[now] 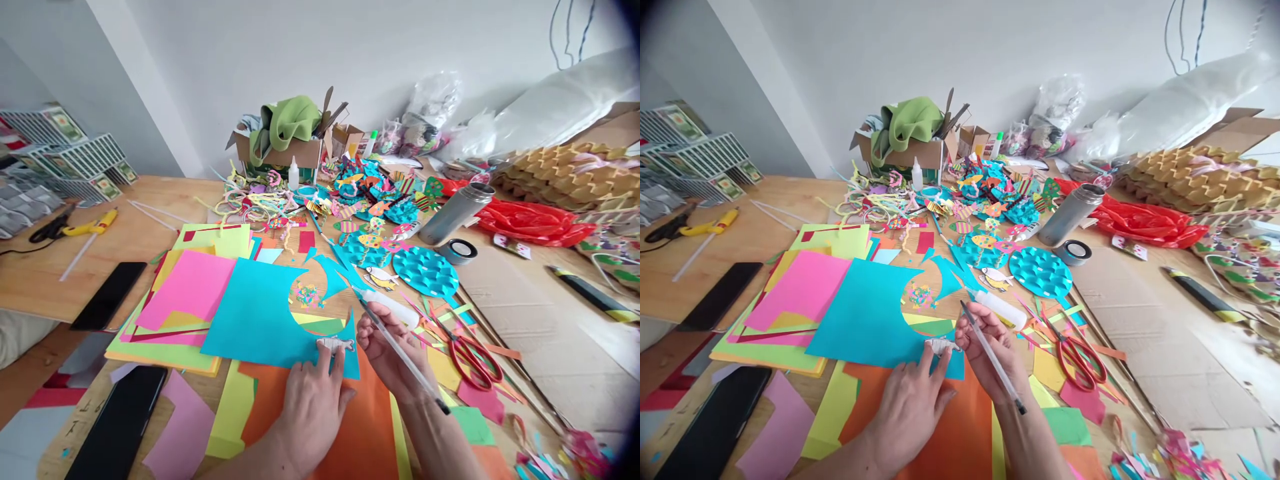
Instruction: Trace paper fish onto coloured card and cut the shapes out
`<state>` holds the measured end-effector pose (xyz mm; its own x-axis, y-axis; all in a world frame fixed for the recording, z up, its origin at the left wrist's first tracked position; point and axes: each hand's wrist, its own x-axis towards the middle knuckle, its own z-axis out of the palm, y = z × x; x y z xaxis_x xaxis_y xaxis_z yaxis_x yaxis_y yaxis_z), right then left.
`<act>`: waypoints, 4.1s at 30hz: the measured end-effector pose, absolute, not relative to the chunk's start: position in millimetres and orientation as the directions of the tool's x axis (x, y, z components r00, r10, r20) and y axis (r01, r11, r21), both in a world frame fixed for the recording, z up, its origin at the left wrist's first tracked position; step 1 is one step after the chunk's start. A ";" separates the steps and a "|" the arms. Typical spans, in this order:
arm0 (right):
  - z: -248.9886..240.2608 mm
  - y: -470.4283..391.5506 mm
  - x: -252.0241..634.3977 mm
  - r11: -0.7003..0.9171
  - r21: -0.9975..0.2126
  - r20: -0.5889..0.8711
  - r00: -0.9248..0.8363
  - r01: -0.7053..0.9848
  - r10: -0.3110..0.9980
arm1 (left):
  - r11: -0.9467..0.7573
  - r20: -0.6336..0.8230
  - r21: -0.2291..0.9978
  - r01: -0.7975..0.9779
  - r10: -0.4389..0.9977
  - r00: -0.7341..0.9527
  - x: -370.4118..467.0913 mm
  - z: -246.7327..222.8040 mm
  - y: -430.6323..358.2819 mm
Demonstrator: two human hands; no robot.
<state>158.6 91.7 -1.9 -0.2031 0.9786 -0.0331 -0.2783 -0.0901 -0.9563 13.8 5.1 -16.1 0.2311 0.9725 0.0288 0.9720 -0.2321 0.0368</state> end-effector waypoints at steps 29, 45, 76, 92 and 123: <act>-21.6 79.4 127.9 0.012 -0.959 -0.061 -0.246 0.283 0.967 | -0.215 -0.014 0.060 0.975 0.976 0.216 18.3 -11.6 3.9; -18.5 80.8 124.9 0.161 -0.863 0.045 -0.245 0.478 0.968 | -0.195 -0.015 0.078 0.978 0.980 0.196 17.8 -12.8 4.2; -23.4 83.1 126.9 0.160 -0.824 0.068 -0.187 0.544 0.980 | -0.182 -0.059 0.100 0.978 0.980 0.189 17.5 -10.3 5.0; -24.0 83.6 131.3 0.164 -0.834 0.099 -0.150 0.527 0.984 | -0.186 -0.046 0.062 0.981 0.981 0.189 17.0 -11.8 5.2; -27.0 85.4 137.3 0.241 -0.786 0.173 -0.172 0.570 0.970 | -0.326 0.133 0.163 0.931 0.943 0.306 9.6 -21.1 10.8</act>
<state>137.3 85.4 -27.0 -0.1718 0.9698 0.1731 0.5698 0.2411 -0.7856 9.6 10.8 -21.1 0.3064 0.9425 0.1332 0.9314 -0.3258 0.1626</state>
